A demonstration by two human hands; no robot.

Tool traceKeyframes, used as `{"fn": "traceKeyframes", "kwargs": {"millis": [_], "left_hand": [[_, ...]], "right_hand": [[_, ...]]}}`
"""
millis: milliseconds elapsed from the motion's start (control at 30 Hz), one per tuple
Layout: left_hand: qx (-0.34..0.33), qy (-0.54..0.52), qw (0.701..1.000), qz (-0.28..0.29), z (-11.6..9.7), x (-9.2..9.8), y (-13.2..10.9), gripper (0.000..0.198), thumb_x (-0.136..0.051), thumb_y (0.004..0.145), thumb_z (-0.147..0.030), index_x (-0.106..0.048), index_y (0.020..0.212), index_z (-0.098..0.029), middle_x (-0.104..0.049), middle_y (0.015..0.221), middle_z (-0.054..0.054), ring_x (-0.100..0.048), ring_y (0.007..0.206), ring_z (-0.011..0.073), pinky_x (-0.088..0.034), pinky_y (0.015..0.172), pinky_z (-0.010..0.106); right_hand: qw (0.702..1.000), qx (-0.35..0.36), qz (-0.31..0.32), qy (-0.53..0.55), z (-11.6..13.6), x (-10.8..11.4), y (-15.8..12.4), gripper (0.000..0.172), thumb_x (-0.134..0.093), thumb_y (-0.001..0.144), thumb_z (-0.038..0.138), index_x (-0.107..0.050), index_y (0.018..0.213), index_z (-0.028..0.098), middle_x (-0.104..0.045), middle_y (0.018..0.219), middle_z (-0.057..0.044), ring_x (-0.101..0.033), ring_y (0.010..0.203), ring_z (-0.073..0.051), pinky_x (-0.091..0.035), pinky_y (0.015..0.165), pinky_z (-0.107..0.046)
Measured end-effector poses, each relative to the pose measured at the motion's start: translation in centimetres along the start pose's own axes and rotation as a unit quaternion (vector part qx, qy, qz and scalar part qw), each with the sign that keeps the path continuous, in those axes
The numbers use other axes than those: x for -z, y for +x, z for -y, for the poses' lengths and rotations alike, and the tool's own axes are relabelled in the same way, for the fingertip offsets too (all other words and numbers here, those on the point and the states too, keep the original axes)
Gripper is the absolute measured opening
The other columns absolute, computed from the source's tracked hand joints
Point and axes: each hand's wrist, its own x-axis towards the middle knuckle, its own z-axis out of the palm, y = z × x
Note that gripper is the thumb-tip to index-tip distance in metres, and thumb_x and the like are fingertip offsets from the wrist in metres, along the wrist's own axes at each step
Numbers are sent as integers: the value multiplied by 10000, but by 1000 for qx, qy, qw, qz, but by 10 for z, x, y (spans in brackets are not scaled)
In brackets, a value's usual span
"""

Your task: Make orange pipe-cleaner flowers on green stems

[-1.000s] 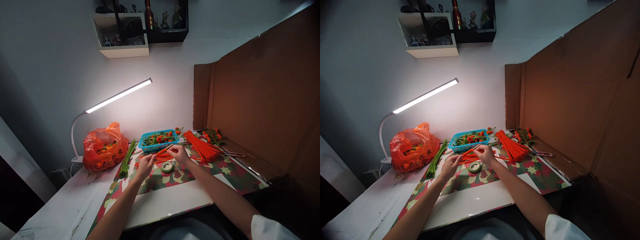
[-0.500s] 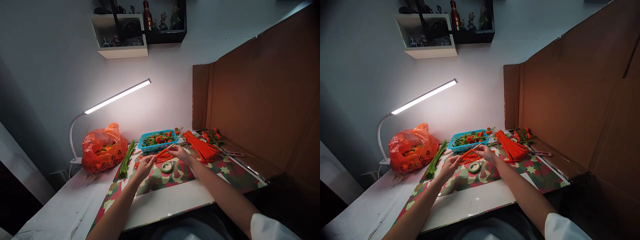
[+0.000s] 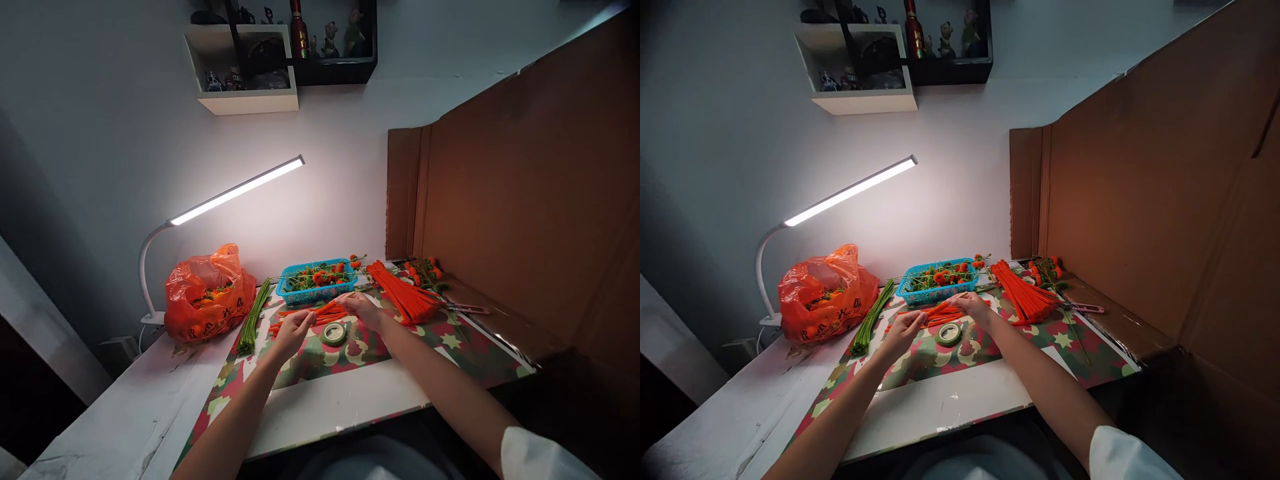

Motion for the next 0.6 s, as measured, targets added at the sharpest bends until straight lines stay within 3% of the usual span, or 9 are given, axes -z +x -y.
{"fn": "traceKeyframes", "kwargs": {"millis": [67,167,267,400,600], "left_hand": [[8,-9,1000,2,1,0,0,447,-423,809,-568,-431,599,-173,-261,546,-48,-218,500,90,-151,456,229],[25,-50,998,13,5,1,0,462,-438,797,-591,-430,601,-173,-238,526,-61,-192,475,78,-130,441,226],[62,-132,988,57,10,3,1,458,-473,786,-594,-417,611,-175,-199,515,-80,-148,453,62,-107,428,217],[116,-254,951,132,14,7,3,440,-550,750,-582,-421,647,-173,-152,496,-110,-82,431,41,-89,418,202],[196,-345,903,168,10,14,0,443,-639,704,-534,-375,643,-184,-142,462,-131,-76,398,27,-88,404,188]], "right_hand": [[1000,-6,14,12,0,2,0,285,-689,628,418,-611,628,144,-266,497,77,-192,478,-60,-168,480,-246],[999,20,34,0,-1,4,0,291,-716,628,413,-678,718,139,-461,557,35,-370,530,-75,-283,518,-232],[997,68,29,-31,-2,2,-1,313,-740,615,423,-692,740,139,-580,661,-12,-498,633,-117,-374,583,-245],[992,117,-7,-56,-4,-5,-3,324,-739,621,438,-679,710,132,-606,703,-35,-529,641,-128,-410,588,-255],[981,165,-21,-95,-9,-10,-4,353,-668,692,497,-640,724,146,-593,719,-42,-511,630,-130,-397,564,-258]]}}
